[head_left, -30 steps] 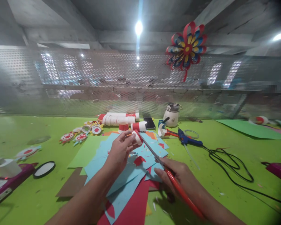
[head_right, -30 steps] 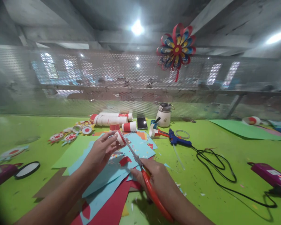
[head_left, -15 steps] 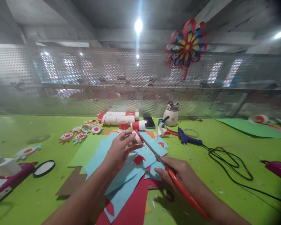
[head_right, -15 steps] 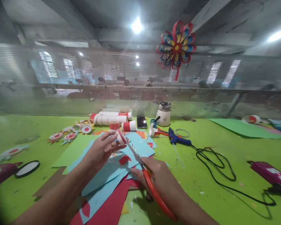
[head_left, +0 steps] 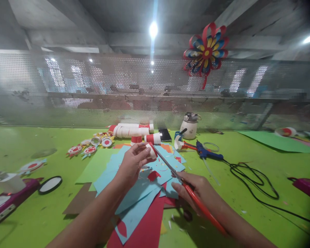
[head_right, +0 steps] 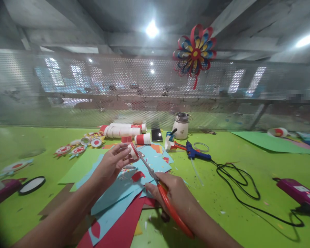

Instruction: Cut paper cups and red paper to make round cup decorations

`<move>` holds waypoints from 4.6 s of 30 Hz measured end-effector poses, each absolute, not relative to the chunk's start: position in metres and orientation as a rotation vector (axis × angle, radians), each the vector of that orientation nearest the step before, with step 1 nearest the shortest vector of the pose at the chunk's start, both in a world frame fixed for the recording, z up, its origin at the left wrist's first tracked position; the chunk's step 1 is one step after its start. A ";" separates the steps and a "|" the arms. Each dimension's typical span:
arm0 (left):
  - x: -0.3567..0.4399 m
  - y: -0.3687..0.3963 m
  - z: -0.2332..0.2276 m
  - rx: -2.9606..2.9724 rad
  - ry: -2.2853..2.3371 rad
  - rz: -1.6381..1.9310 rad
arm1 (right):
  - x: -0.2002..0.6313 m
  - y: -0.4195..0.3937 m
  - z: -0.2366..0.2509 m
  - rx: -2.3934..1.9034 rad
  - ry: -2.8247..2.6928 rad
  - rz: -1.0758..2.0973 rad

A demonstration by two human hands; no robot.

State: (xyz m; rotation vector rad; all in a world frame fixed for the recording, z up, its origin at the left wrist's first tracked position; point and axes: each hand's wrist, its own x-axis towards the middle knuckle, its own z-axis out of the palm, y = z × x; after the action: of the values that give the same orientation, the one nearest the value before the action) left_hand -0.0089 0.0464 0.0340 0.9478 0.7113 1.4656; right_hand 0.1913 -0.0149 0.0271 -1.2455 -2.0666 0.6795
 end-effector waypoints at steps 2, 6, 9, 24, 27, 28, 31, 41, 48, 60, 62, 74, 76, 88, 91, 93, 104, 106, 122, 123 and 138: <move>-0.008 0.046 0.033 0.952 0.717 1.467 | 0.190 -0.016 0.029 -1.248 -2.046 0.718; -0.006 0.046 0.033 0.937 0.722 1.486 | 0.186 -0.021 0.034 -1.280 -1.978 0.737; -0.005 0.046 0.033 0.932 0.717 1.498 | 0.184 -0.023 0.035 -1.287 -1.963 0.700; -0.005 0.046 0.032 0.951 0.720 1.502 | 0.184 -0.021 0.031 -1.300 -1.968 0.688; -0.005 0.045 0.033 0.964 0.734 1.511 | 0.185 -0.019 0.033 -1.292 -1.995 0.733; -0.004 0.045 0.033 0.964 0.741 1.510 | 0.186 -0.019 0.033 -1.293 -2.002 0.749; -0.004 0.045 0.032 0.962 0.751 1.502 | 0.188 -0.016 0.031 -1.303 -1.992 0.819; -0.001 0.043 0.031 0.968 0.773 1.535 | 0.185 -0.021 0.030 -1.323 -1.975 0.651; -0.001 0.043 0.033 0.942 0.763 1.547 | 0.185 -0.020 0.030 -1.301 -2.015 0.627; -0.007 0.050 0.029 0.914 0.726 1.484 | 0.186 -0.016 0.029 -1.294 -2.080 0.598; -0.007 0.050 0.028 0.925 0.719 1.478 | 0.186 -0.017 0.029 -1.307 -2.053 0.639; -0.004 0.046 0.030 0.962 0.702 1.499 | 0.184 -0.022 0.029 -1.331 -2.044 0.633; -0.004 0.046 0.028 0.977 0.701 1.500 | 0.184 -0.021 0.028 -1.329 -2.040 0.623; -0.005 0.045 0.034 0.923 0.749 1.500 | 0.184 -0.019 0.028 -1.312 -2.059 0.560; -0.004 0.045 0.030 0.956 0.743 1.504 | 0.184 -0.021 0.031 -1.317 -2.034 0.623; -0.003 0.045 0.027 0.988 0.722 1.506 | 0.184 -0.022 0.033 -1.317 -2.004 0.680; -0.003 0.045 0.028 0.981 0.738 1.513 | 0.185 -0.023 0.038 -1.308 -1.991 0.709; -0.003 0.044 0.029 0.974 0.743 1.503 | 0.185 -0.024 0.038 -1.313 -2.001 0.717; -0.005 0.046 0.031 0.936 0.734 1.474 | 0.185 -0.017 0.027 -1.308 -2.060 0.529; -0.005 0.046 0.031 0.938 0.731 1.475 | 0.186 -0.016 0.025 -1.302 -2.065 0.520; -0.001 0.044 0.025 0.982 0.695 1.502 | 0.186 -0.016 0.024 -1.323 -2.061 0.590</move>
State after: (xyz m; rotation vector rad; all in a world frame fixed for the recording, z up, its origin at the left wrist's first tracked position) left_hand -0.0011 0.0444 0.0254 0.9823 0.6947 1.5023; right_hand 0.1863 -0.0160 0.0236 -1.3226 -2.0609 0.5900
